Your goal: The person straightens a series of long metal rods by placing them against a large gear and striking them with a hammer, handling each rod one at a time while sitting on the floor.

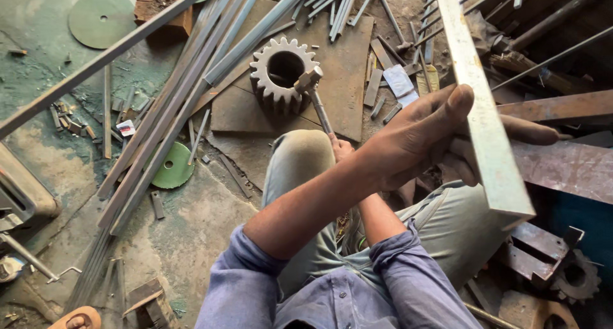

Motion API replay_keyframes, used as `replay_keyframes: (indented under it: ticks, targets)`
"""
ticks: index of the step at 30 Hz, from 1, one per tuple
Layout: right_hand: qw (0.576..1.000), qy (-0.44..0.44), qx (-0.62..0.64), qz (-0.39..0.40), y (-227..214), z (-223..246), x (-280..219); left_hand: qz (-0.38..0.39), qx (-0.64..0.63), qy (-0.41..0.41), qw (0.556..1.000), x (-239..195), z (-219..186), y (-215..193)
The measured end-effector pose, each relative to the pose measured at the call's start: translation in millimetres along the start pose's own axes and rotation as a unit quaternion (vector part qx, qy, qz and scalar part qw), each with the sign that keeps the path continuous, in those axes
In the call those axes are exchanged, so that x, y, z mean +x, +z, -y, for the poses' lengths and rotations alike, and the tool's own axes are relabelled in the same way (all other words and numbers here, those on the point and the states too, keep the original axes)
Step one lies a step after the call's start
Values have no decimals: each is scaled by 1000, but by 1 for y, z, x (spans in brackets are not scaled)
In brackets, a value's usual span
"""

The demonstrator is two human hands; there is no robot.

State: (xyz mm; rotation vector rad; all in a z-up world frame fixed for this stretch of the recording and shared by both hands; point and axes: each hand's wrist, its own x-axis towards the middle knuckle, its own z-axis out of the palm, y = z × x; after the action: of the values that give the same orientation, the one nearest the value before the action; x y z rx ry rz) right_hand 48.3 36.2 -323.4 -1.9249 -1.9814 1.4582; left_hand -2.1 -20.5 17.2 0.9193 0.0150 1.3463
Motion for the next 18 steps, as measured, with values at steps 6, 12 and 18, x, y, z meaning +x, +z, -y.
replay_keyframes:
  ticks: [6,12,18]
  targets:
    - [997,-64,33,-10,-1,-37,20,-30,-28,-50,998,-23,-23,0]
    - [985,-156,74,3,7,-60,44,-264,-116,-175,941,-78,-37,-17]
    - [979,-187,80,9,17,-71,57,-401,234,-385,797,-231,-73,-103]
